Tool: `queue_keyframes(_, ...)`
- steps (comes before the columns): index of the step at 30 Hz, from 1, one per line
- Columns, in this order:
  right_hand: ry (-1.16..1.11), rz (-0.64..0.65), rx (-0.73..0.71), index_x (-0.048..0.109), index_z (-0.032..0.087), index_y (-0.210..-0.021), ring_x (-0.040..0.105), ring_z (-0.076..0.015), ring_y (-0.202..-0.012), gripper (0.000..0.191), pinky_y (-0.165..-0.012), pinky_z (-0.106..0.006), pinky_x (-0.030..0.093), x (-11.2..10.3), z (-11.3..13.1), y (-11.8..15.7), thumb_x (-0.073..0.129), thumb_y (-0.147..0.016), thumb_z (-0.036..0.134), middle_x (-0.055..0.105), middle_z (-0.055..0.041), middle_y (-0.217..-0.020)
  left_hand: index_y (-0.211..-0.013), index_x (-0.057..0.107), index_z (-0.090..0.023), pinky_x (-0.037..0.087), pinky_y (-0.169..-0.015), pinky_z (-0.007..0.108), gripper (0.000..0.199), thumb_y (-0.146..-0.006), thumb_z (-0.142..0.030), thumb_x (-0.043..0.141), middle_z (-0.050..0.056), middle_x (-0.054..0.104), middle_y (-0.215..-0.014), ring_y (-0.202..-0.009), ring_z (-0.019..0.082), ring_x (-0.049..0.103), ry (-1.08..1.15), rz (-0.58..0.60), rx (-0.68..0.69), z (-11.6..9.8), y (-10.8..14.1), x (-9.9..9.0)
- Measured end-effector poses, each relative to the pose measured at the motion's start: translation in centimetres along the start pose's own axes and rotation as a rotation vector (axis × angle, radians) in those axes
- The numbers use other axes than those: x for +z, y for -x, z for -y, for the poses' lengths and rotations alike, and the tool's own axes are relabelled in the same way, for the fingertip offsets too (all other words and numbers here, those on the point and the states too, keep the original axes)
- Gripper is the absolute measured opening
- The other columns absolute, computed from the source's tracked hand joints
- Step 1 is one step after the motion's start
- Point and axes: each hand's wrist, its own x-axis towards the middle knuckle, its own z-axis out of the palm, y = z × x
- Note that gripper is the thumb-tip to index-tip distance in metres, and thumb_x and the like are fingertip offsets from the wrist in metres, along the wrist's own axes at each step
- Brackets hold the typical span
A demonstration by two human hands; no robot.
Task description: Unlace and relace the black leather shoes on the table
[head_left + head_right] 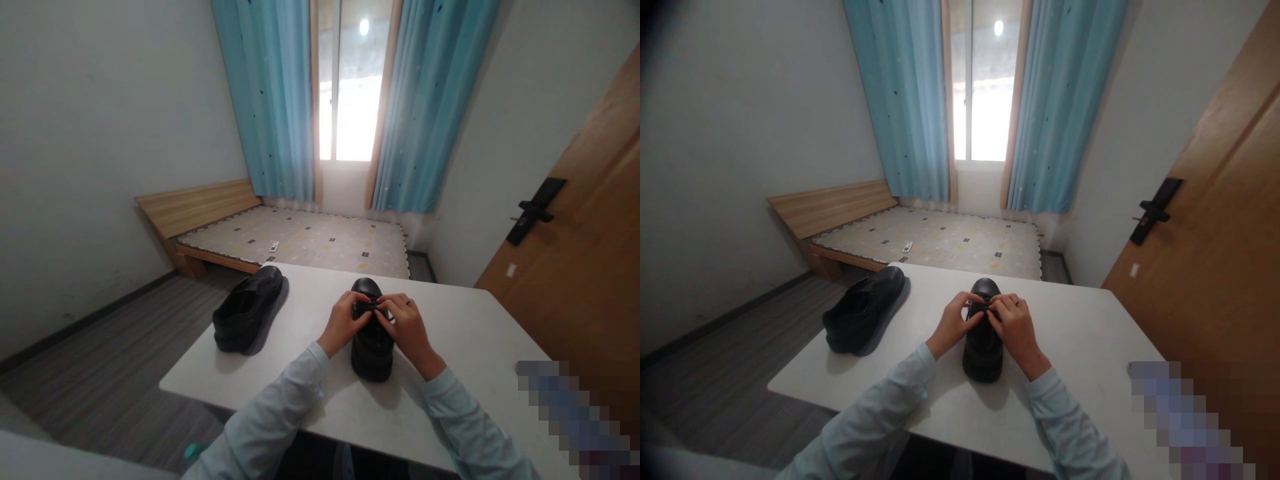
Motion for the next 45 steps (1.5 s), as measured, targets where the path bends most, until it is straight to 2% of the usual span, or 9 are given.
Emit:
queue_keyframes(12,0.003,-0.094,0.043,0.05,0.022,-0.064,0.055,-0.0219,-0.079,0.017,-0.078,-0.039,0.038,0.0,0.2,0.0,0.058,-0.076,0.014,0.067,-0.0023,-0.078,-0.094,0.058,-0.019,0.048,-0.084,0.034,0.022,-0.072,-0.013,0.061,0.004,0.06,-0.095,-0.094,0.018,0.057,-0.014,0.001,0.004,-0.1,0.0,-0.1)
queue_keyframes(16,0.008,-0.083,0.08,0.057,0.021,-0.076,0.055,-0.0216,-0.075,0.007,-0.076,-0.038,0.038,0.0,0.3,0.0,0.056,-0.075,0.014,0.065,-0.0018,-0.073,-0.094,0.058,-0.019,0.047,-0.084,0.034,0.022,-0.072,-0.014,0.061,0.004,0.06,-0.096,-0.094,0.018,0.056,-0.007,0.004,0.009,-0.1,0.0,-0.1)
queue_keyframes(19,0.06,-0.059,0.07,0.06,0.02,-0.087,0.054,-0.0234,-0.079,0.013,-0.076,-0.038,0.037,-0.1,0.4,0.0,0.056,-0.076,0.015,0.065,-0.0036,-0.077,-0.093,0.058,-0.019,0.047,-0.084,0.034,0.022,-0.072,-0.014,0.061,0.004,0.06,-0.095,-0.094,0.018,0.056,-0.014,0.004,0.011,0.0,0.0,-0.1)
queue_keyframes(24,0.074,-0.017,0.101,0.058,0.02,-0.076,0.052,-0.0247,-0.082,0.006,-0.075,-0.039,0.037,-0.1,0.4,0.0,0.054,-0.077,0.016,0.06,-0.0048,-0.078,-0.093,0.058,-0.018,0.047,-0.084,0.033,0.021,-0.073,-0.013,0.061,0.004,0.059,-0.095,-0.094,0.018,0.056,-0.013,0.006,0.013,0.0,0.0,-0.1)
queue_keyframes(28,-0.15,-0.014,0.178,0.053,0.02,-0.075,0.05,-0.0232,-0.086,0.007,-0.076,-0.037,0.04,0.2,-0.1,-0.1,0.052,-0.073,0.014,0.053,-0.0053,-0.085,-0.093,0.058,-0.018,0.047,-0.084,0.034,0.021,-0.073,-0.013,0.061,0.004,0.059,-0.095,-0.094,0.018,0.056,-0.015,0.012,0.01,0.0,0.0,-0.1)
queue_keyframes(32,-0.362,0.018,0.185,0.05,0.021,-0.075,0.049,-0.0226,-0.088,0.007,-0.082,-0.039,0.04,0.3,-0.4,-0.1,0.049,-0.073,0.014,0.049,-0.0051,-0.087,-0.093,0.058,-0.018,0.047,-0.084,0.034,0.022,-0.072,-0.013,0.062,0.004,0.059,-0.095,-0.094,0.018,0.056,-0.018,0.011,0.009,0.0,-0.1,-0.1)
queue_keyframes(36,-0.532,0.029,0.194,0.051,0.021,-0.078,0.049,-0.023,-0.095,0.004,-0.088,-0.041,0.039,0.3,-0.5,-0.2,0.05,-0.076,0.018,0.051,-0.0054,-0.092,-0.094,0.058,-0.018,0.047,-0.084,0.034,0.023,-0.072,-0.012,0.061,0.004,0.06,-0.096,-0.094,0.018,0.056,-0.009,0.01,0.007,-0.1,-0.1,-0.1)
queue_keyframes(41,-0.712,0.053,0.301,0.051,0.022,-0.08,0.051,-0.0227,-0.101,0.005,-0.09,-0.041,0.039,0.5,-0.8,0.0,0.054,-0.076,0.022,0.054,-0.0044,-0.097,-0.094,0.058,-0.018,0.047,-0.083,0.034,0.024,-0.071,-0.012,0.062,0.004,0.061,-0.096,-0.095,0.018,0.057,0.006,0.007,-0.002,-0.1,-0.1,-0.1)
queue_keyframes(45,-0.815,0.036,0.382,0.048,0.023,-0.079,0.054,-0.0205,-0.098,0.007,-0.089,-0.04,0.039,0.9,-1.1,0.1,0.055,-0.079,0.025,0.057,-0.0029,-0.095,-0.095,0.057,-0.018,0.048,-0.084,0.034,0.026,-0.07,-0.012,0.063,0.005,0.061,-0.097,-0.095,0.019,0.057,0.02,0.014,-0.01,0.2,-0.1,-0.1)
